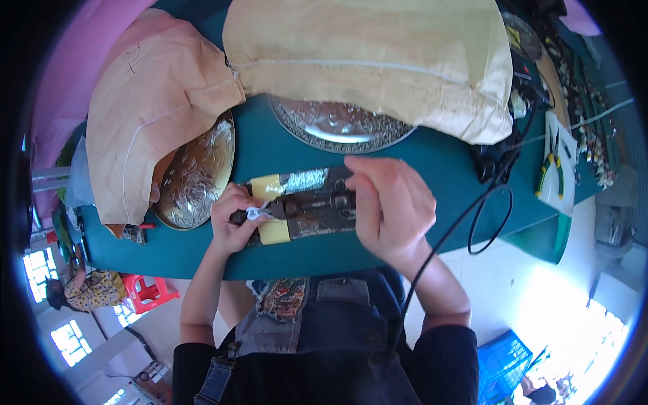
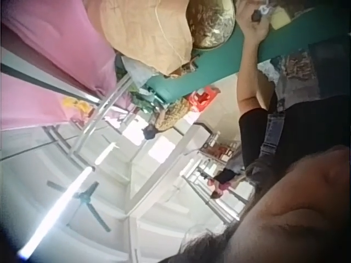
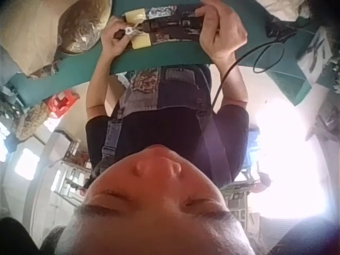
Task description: Attaching plastic components to small base units using a handheld heating tool at a factory workbench.
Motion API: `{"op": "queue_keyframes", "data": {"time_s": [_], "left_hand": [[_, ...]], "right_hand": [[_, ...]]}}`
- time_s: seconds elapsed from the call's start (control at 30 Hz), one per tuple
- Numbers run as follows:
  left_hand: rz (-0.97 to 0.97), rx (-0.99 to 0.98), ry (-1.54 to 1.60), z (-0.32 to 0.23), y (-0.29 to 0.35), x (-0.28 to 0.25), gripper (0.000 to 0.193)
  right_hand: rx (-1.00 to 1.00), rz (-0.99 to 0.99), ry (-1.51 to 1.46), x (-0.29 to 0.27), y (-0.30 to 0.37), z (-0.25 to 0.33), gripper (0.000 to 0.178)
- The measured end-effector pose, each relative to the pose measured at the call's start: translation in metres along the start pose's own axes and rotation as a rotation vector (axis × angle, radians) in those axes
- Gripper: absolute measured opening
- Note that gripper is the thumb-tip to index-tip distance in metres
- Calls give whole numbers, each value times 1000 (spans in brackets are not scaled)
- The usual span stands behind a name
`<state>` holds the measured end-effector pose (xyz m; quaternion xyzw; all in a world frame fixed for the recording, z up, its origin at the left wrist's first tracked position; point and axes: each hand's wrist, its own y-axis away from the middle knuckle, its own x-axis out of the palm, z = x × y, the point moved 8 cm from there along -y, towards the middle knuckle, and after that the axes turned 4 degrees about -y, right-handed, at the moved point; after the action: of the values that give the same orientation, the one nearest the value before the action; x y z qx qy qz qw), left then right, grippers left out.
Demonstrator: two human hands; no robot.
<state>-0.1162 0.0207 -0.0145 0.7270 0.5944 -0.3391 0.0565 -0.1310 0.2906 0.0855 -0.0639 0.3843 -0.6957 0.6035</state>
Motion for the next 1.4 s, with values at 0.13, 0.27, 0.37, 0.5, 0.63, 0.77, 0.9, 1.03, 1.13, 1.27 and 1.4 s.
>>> {"op": "queue_keyframes", "data": {"time_s": [0.13,0.27,0.37,0.5,0.63,0.77,0.9,1.03,1.13,1.27,1.4], "left_hand": [[17,-15,7,3,-2,0,21],[60,-88,18,7,1,-4,25],[114,-105,19,-5,-16,-7,28],[132,-47,-55,-12,-16,-14,30],[61,140,-118,-27,-17,-16,26],[-88,168,-56,-47,-18,-32,28],[-84,129,35,-78,8,-63,32],[427,-404,-289,-57,99,-112,30],[359,-978,-680,-35,177,-151,40],[199,-951,-683,-34,164,-162,44],[-297,-426,-816,-10,88,-178,28]], "right_hand": [[-155,-6,-4,-7,0,-2,14],[314,-450,-46,-64,30,-84,22],[438,-197,361,-64,73,-144,20],[429,-46,469,-50,61,-128,19],[460,-67,391,-50,64,-129,16],[451,-76,349,-49,62,-128,17],[370,-101,356,-55,46,-117,17],[371,76,398,-37,5,-110,19],[324,338,450,-4,-21,-133,32],[347,479,625,7,-30,-218,38],[27,608,917,-4,-43,-242,41]]}}
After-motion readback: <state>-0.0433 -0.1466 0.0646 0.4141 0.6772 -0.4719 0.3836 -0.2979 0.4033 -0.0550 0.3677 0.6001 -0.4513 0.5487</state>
